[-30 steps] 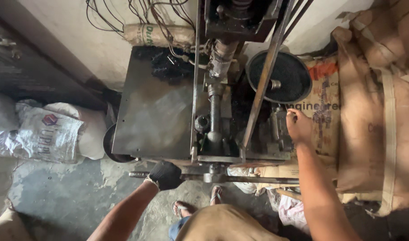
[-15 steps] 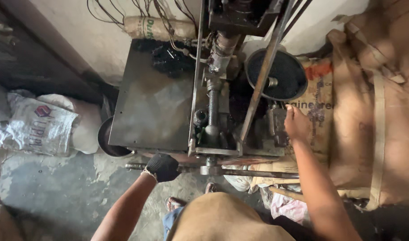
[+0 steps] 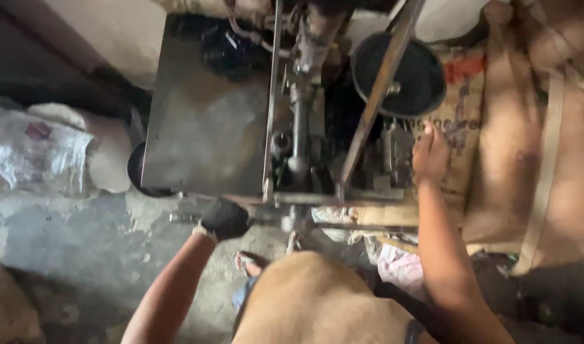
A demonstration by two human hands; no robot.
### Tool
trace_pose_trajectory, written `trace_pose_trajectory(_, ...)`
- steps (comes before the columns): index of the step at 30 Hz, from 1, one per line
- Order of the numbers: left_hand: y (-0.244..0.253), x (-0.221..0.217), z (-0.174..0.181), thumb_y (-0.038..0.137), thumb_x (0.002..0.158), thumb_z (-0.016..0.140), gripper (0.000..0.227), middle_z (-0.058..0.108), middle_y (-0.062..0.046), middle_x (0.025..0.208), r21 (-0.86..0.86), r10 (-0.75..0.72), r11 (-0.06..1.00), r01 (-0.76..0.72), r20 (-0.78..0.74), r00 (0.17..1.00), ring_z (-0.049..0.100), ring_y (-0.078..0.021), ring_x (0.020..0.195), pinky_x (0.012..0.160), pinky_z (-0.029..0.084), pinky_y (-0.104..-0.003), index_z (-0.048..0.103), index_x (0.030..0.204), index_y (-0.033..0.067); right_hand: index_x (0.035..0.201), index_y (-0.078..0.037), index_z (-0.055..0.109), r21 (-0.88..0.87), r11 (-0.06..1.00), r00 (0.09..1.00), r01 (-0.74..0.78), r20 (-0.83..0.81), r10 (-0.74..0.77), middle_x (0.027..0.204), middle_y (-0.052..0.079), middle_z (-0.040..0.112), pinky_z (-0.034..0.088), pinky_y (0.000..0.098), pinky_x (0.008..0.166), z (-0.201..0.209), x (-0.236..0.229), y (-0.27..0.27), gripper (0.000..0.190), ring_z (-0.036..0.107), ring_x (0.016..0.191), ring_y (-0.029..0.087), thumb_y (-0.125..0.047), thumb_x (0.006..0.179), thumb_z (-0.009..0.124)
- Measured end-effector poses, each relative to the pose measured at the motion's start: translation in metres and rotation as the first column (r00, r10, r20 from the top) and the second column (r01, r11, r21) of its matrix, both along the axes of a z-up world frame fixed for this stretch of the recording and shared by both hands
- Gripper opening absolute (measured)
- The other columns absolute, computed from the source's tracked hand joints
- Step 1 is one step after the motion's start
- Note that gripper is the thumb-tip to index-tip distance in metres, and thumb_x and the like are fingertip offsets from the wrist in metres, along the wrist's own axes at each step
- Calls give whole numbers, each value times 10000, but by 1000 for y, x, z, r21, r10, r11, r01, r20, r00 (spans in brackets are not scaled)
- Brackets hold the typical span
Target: The person repeatedly places small metal pieces into a manual press machine, operates the lever to press them, and removes the finished pieces. The process is repeated multiple times throughout the clip.
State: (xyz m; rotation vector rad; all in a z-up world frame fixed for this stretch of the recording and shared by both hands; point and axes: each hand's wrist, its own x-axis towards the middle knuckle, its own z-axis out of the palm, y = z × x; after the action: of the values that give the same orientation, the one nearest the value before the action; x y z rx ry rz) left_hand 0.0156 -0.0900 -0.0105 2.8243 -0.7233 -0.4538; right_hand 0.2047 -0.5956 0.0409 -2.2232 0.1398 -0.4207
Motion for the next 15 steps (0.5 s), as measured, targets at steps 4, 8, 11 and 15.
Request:
trace_pose_trajectory(4,-2,-8,-2,437,837,608,371,714,-133,695,-51,70,997,-65,111,991,698,-370,666,604,535,-518,756,640,160,1185,-25,739,-4,997,966,-83,-247,80,792,161,677,517,411,662,7,5,-6,439,641,654,221,-415,1075,569)
trace_pose_trajectory(8,-3,-6,-2,430,804,629,334,731,-140,733,-15,97,995,-96,79,992,713,-381,693,642,558,-521,781,688,157,1126,-7,664,-347,910,766,-229,-641,-52,931,167,723,514,431,729,-11,-10,-36,405,706,649,271,-385,990,616)
trace_pose_trajectory(11,-4,-10,0,436,837,629,360,727,-151,730,-32,98,995,-95,121,988,713,-390,698,664,566,-523,781,689,144,1125,-34,681,-310,936,736,-167,-671,-91,914,139,717,497,398,677,-45,-36,-58,311,684,641,239,-303,982,619)
trace_pose_trajectory(15,-3,-10,5,382,774,648,294,722,-168,746,-82,121,990,-112,121,985,715,-396,716,677,570,-516,784,687,136,1123,-71,703,-41,995,864,90,-494,-98,892,102,709,473,354,606,-76,-51,-71,212,653,632,196,-194,971,622)
